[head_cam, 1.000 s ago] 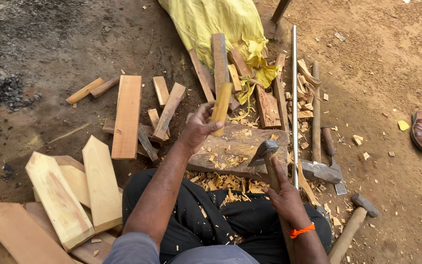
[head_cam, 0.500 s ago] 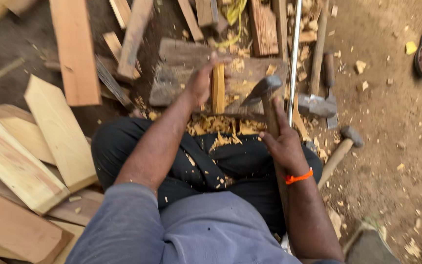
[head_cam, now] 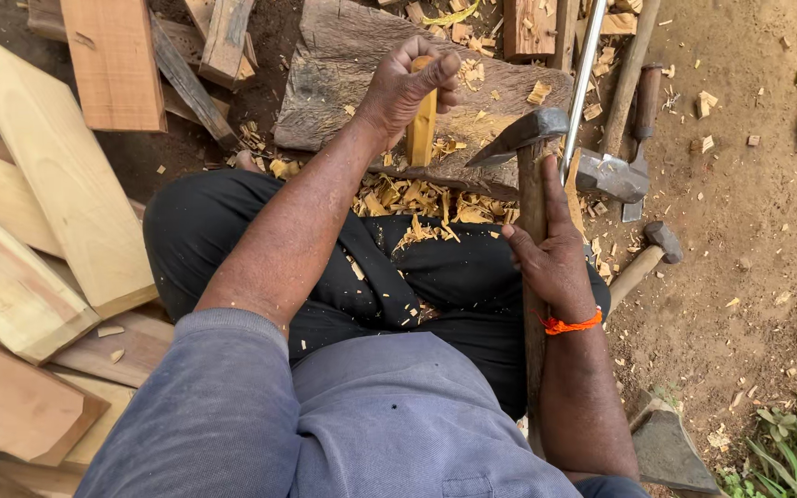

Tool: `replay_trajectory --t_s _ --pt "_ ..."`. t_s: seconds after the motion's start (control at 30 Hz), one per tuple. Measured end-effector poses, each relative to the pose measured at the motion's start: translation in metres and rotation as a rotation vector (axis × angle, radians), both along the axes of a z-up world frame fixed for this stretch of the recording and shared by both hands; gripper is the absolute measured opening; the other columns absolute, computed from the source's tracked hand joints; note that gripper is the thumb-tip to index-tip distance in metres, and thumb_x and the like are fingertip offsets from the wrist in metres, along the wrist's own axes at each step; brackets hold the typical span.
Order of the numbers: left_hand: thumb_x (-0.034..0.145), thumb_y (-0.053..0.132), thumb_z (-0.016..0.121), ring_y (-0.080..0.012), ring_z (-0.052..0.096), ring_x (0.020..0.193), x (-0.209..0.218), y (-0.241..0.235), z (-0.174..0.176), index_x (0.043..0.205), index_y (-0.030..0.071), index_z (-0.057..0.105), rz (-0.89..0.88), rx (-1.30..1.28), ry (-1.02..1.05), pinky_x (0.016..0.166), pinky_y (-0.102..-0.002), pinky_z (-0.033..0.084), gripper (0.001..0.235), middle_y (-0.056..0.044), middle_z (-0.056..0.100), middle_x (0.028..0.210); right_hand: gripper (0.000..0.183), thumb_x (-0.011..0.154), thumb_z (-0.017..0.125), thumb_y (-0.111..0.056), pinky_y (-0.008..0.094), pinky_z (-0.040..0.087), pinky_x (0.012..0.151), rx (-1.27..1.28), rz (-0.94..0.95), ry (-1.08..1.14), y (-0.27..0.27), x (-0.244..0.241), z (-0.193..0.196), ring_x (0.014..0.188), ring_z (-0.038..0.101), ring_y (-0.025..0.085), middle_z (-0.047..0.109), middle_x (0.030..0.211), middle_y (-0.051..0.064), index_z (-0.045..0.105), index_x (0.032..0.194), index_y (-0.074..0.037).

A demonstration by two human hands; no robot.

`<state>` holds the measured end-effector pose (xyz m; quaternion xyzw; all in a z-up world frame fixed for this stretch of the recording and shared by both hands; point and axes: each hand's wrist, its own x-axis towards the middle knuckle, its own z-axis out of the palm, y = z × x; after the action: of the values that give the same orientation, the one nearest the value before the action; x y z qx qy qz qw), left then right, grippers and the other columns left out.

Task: The person sits on the ground and uses a chisel and mallet to carve a small piece of wood held between their legs. They repeatedly strike the chisel to shape the wood, occasionally adjusting its position.

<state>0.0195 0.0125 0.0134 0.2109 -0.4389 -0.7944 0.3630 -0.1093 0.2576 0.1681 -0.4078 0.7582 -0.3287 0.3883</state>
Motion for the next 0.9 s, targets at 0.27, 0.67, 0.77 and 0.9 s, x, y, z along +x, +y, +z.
replay_trajectory --t_s 0.27,0.67,0.77,0.9 --pt "0.084 0.065 0.078 -0.0137 0.078 0.083 0.0 0.007 0.004 0.098 0.012 0.065 0.013 -0.072 0.033 0.079 -0.034 0.067 0.057 -0.005 0.071 0.087 0.098 0.091 0.068 0.006 0.024 0.054 0.058 -0.006 0.03 0.056 0.002 0.003 0.001 0.076 0.057 0.007 0.032 0.173 0.003 0.015 0.166 -0.027" --pt "0.079 0.079 0.068 -0.0096 0.068 0.073 -0.004 0.004 -0.006 0.089 0.016 0.06 0.006 0.003 0.072 0.065 -0.034 0.067 0.065 0.0 0.062 0.079 0.093 0.09 0.068 0.003 0.033 0.058 0.063 0.157 -0.019 0.166 -0.005 0.02 0.001 0.081 0.065 0.021 0.046 0.165 0.008 0.02 0.164 -0.028" --pt "0.087 0.068 0.063 -0.013 0.066 0.072 -0.006 0.005 -0.007 0.08 0.014 0.062 -0.031 0.074 0.074 0.063 -0.037 0.062 0.055 -0.003 0.061 0.075 0.098 0.09 0.071 0.008 0.035 0.056 0.09 0.032 0.14 0.282 -0.01 0.019 0.005 0.114 0.062 0.022 0.048 0.162 0.013 0.02 0.167 -0.023" --pt "0.092 0.039 0.066 -0.0142 0.059 0.072 -0.014 0.002 0.0 0.079 0.015 0.057 -0.091 0.05 0.111 0.067 -0.037 0.055 0.029 -0.003 0.058 0.076 0.098 0.091 0.072 0.01 0.033 0.055 0.088 -0.027 0.164 0.259 -0.013 0.011 0.033 0.108 0.062 0.017 0.057 0.145 0.016 0.021 0.169 -0.019"
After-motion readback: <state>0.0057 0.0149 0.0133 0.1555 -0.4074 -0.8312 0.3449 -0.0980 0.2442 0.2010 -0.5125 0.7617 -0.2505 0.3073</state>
